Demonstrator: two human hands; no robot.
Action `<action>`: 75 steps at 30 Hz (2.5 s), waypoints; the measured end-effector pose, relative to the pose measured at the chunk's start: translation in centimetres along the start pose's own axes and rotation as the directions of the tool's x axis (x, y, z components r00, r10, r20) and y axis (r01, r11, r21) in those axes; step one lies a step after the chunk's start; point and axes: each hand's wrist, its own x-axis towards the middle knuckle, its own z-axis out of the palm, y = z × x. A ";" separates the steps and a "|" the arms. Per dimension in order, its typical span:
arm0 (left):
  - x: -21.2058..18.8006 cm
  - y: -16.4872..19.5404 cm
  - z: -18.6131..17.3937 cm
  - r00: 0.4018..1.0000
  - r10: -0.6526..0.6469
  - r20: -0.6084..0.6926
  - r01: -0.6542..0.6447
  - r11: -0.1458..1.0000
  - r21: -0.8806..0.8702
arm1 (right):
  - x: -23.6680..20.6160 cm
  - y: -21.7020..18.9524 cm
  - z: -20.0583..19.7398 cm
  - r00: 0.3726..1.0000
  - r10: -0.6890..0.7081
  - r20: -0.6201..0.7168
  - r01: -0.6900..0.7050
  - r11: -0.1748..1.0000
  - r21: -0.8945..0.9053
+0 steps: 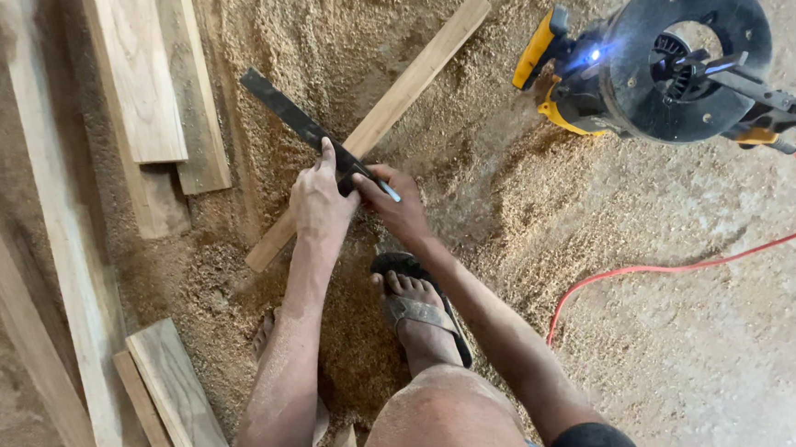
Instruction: The person kneels on a sawdust-covered floor and marks wooden planks with a pencil using an L-shaped square as a guide. They reposition the square and planks repeatedly to draw straight lines across several pieces of wood, with a router lying nearby.
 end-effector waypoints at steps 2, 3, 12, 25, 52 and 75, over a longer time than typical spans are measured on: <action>-0.1 -0.2 0.3 0.999 0.032 -0.027 -0.032 0.999 0.016 | 0.5 0.5 0.6 1.000 0.022 -0.015 -0.020 0.996 0.086; -0.3 -0.4 0.4 1.000 0.012 -0.002 -0.012 1.000 0.009 | 0.7 0.6 0.8 0.999 0.034 -0.023 -0.030 0.991 0.130; -1.9 -3.1 -2.3 0.999 -0.036 -0.022 0.033 0.990 -0.138 | -0.7 -3.1 -4.3 0.951 -0.204 -0.230 0.197 0.979 -0.056; -6.8 -10.8 -13.9 0.900 -0.400 0.171 0.435 0.819 -0.374 | 0.5 -0.7 -9.4 0.946 -0.167 -0.279 0.236 0.943 0.235; -6.5 -9.4 -6.0 0.904 -0.275 0.326 0.249 0.961 0.122 | -1.8 2.1 0.4 0.994 -0.105 -0.031 0.109 0.948 0.300; -4.0 0.1 -9.8 0.887 -0.226 0.403 0.298 0.946 -0.126 | -4.2 0.3 1.0 0.996 -0.091 -0.007 0.091 0.992 0.087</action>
